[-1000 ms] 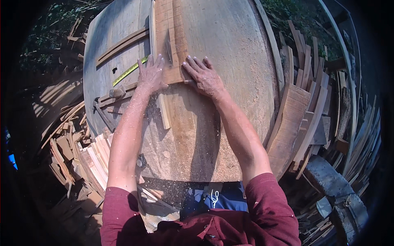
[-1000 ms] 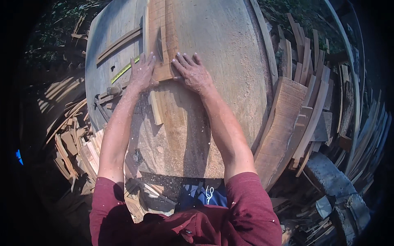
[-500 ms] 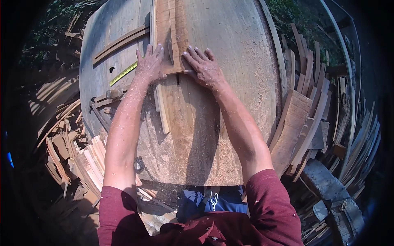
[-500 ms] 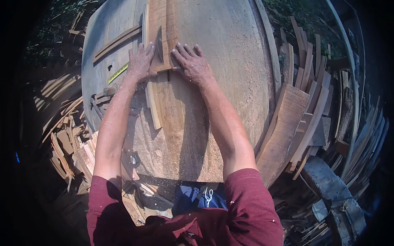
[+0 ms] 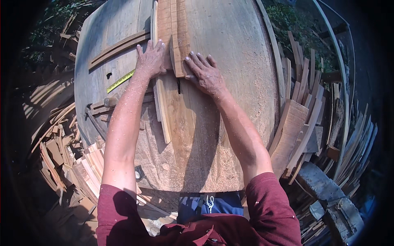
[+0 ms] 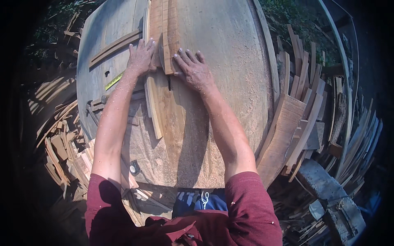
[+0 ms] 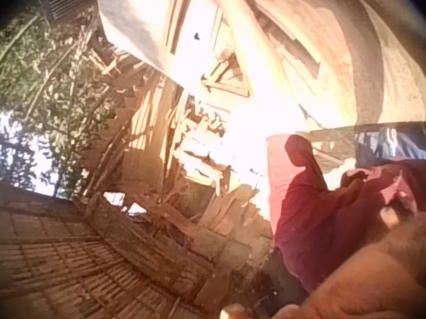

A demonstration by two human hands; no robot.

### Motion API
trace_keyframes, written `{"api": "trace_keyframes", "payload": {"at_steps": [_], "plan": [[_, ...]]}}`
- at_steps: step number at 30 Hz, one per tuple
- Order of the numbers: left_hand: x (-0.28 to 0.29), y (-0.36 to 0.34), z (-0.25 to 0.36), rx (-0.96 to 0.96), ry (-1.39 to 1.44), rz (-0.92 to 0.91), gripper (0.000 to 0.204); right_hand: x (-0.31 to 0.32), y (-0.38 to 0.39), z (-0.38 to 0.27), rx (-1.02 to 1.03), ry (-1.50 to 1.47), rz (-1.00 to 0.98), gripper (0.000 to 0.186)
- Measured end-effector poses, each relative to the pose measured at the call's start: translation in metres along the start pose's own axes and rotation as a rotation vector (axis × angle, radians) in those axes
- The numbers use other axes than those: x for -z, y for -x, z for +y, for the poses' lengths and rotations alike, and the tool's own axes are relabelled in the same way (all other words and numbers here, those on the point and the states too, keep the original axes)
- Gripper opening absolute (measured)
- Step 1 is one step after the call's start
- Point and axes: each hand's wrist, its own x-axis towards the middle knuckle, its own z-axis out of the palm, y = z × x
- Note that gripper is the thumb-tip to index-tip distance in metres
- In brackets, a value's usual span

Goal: The person measures and cuts several long wooden planks using a table saw. The person repeatedly aligns each plank against a fence, guides it through the blade, and moves the finished pieces aside to handle the next one.

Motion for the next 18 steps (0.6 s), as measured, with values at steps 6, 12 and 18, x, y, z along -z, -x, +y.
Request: {"api": "trace_keyframes", "payload": {"at_steps": [6, 12, 18], "plan": [[0.006, -0.038, -0.018, 0.015, 0.02, 0.01, 0.101, 0.002, -0.004, -0.001, 0.002, 0.018, -0.006, 0.065], [0.011, -0.096, -0.043, 0.056, 0.043, 0.046, 0.101, 0.007, -0.004, -0.005, 0.004, -0.002, -0.006, 0.064], [0.019, -0.148, -0.057, 0.076, 0.065, 0.069, 0.098, 0.008, -0.005, -0.001, -0.049, -0.016, 0.083, 0.047]]}}
